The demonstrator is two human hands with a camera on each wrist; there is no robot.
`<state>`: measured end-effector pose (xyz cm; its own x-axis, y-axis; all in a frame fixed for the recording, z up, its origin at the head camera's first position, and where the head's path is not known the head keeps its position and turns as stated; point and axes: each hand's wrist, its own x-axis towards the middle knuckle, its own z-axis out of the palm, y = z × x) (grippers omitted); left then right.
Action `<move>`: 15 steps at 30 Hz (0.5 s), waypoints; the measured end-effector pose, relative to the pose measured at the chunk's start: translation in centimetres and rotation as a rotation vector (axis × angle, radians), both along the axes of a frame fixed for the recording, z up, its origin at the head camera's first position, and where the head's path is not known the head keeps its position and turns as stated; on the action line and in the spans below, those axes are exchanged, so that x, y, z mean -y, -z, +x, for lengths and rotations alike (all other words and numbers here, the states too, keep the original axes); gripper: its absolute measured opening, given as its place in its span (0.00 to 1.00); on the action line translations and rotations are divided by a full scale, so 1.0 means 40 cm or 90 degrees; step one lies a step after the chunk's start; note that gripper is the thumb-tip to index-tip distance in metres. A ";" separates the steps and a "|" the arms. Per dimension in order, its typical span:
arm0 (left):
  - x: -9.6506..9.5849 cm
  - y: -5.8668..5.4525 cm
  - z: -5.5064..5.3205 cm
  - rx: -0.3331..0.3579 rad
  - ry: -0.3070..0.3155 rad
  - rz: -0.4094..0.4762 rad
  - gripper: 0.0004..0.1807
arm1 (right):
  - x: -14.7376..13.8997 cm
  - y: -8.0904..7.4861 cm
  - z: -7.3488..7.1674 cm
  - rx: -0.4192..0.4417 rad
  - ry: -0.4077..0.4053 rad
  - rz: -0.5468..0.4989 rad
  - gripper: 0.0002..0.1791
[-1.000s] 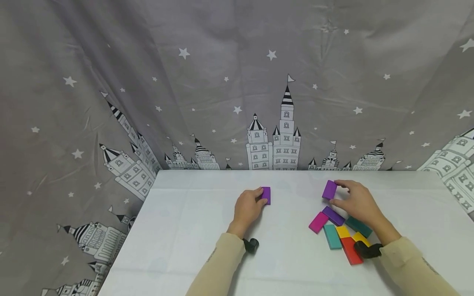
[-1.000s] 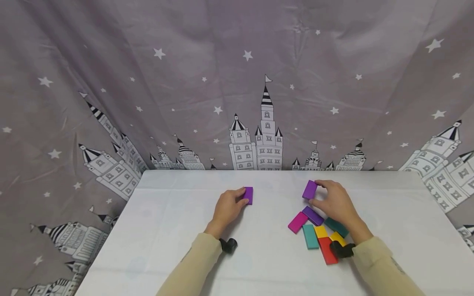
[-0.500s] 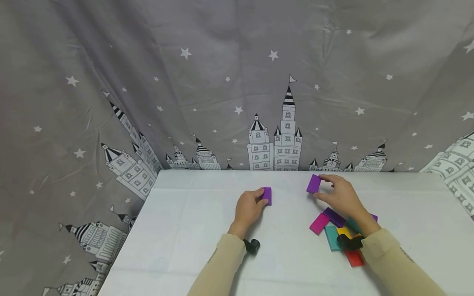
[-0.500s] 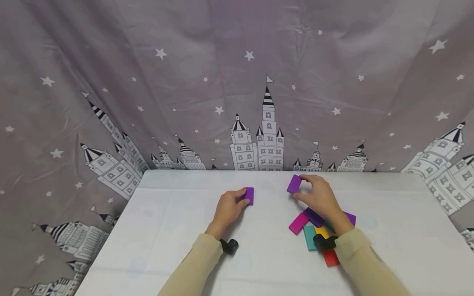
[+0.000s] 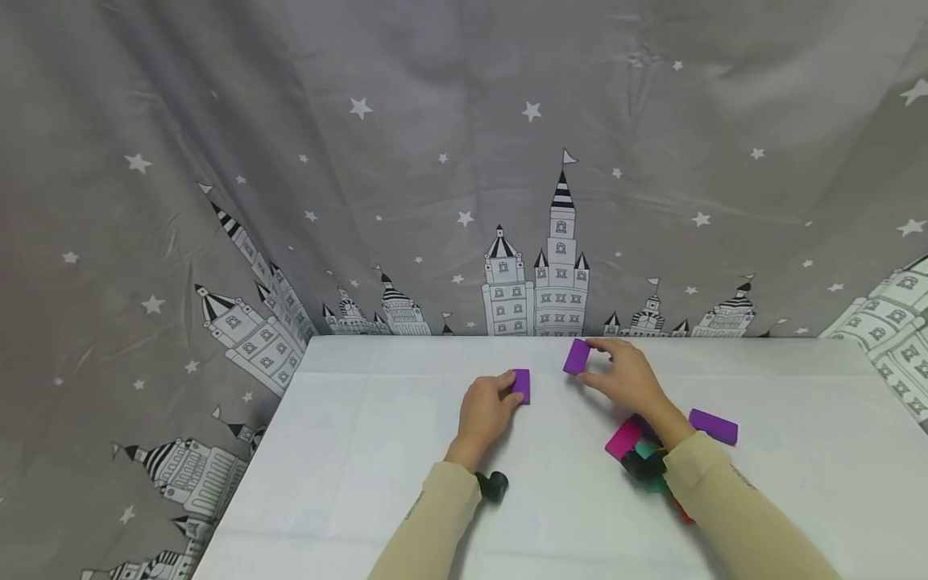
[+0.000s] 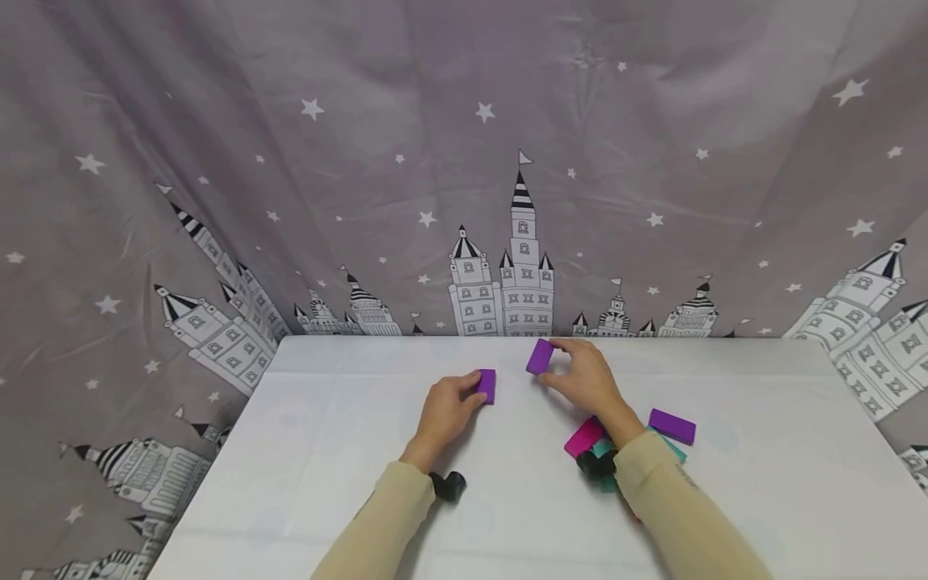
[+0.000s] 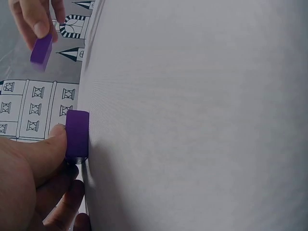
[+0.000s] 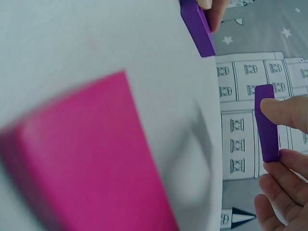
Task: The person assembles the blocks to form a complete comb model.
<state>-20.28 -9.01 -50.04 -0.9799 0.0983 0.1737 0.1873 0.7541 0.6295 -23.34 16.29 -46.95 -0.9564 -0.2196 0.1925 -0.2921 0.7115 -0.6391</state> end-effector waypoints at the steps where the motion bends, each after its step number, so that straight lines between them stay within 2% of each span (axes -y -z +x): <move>1: 0.000 0.001 0.000 0.000 -0.002 -0.002 0.22 | 0.007 0.001 -0.004 0.000 -0.002 -0.001 0.34; 15: 0.000 0.002 -0.004 0.005 0.000 0.007 0.22 | 0.068 0.028 -0.058 0.011 -0.023 -0.011 0.35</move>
<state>-20.45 -9.00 -50.12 -0.9812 0.0965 0.1673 0.1825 0.7466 0.6397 -25.66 13.56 -48.07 -0.9511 -0.2515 0.1796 -0.3062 0.6890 -0.6569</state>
